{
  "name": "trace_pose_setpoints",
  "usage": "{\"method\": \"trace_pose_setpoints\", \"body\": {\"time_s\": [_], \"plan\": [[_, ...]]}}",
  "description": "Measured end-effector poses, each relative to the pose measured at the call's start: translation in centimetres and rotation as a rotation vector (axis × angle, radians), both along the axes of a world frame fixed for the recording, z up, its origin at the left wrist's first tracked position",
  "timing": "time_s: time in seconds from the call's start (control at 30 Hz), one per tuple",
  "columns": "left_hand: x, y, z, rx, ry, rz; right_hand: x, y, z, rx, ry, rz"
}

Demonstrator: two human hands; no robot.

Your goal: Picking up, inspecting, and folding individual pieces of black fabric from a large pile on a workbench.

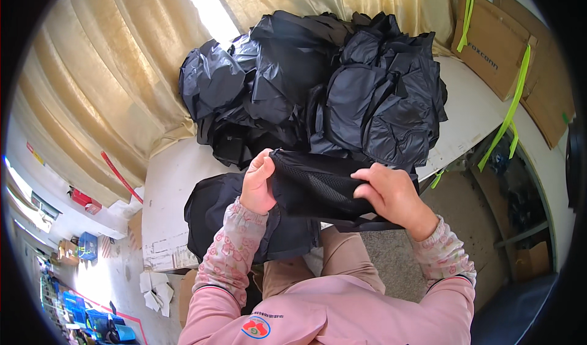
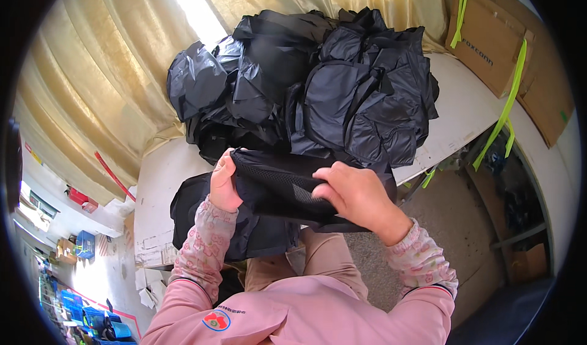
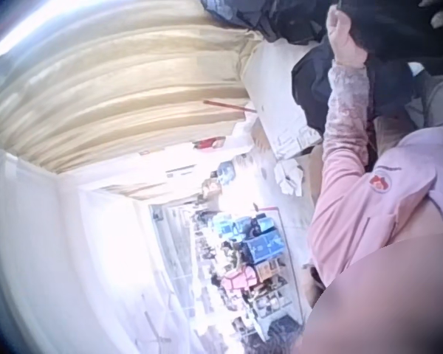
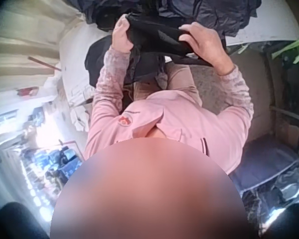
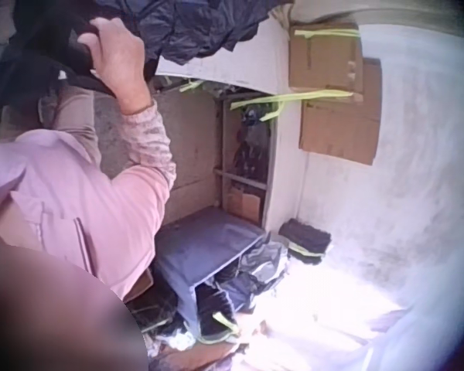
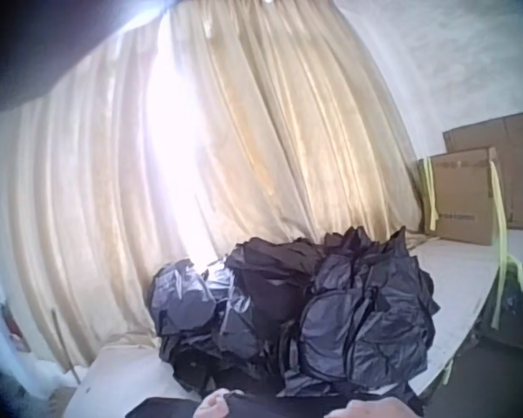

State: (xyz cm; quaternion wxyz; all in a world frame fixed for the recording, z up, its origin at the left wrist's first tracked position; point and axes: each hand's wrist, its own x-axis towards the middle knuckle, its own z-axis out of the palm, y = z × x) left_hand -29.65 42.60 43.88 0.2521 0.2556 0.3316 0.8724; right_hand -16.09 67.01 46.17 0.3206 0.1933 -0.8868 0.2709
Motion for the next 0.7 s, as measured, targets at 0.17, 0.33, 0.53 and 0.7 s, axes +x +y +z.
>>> {"method": "trace_pose_setpoints", "body": {"time_s": [0.17, 0.33, 0.53, 0.7], "plan": [[-1.1, 1.1, 0.4, -0.071, 0.01, 0.056, -0.3, -0.2, 0.3, -0.071, -0.033, -0.001], [-2.1, 0.4, -7.5, -0.512, 0.337, 0.185, -1.7, 2.2, 2.4, -0.317, -0.014, -0.16], [5.7, -2.4, -17.7, -0.659, 0.136, -0.556, -2.7, 4.1, 4.5, -0.754, -0.07, -0.056], [7.7, 1.8, -18.5, -0.229, -0.123, -0.541, -2.6, 3.0, 5.5, -1.081, -0.084, 0.143]]}}
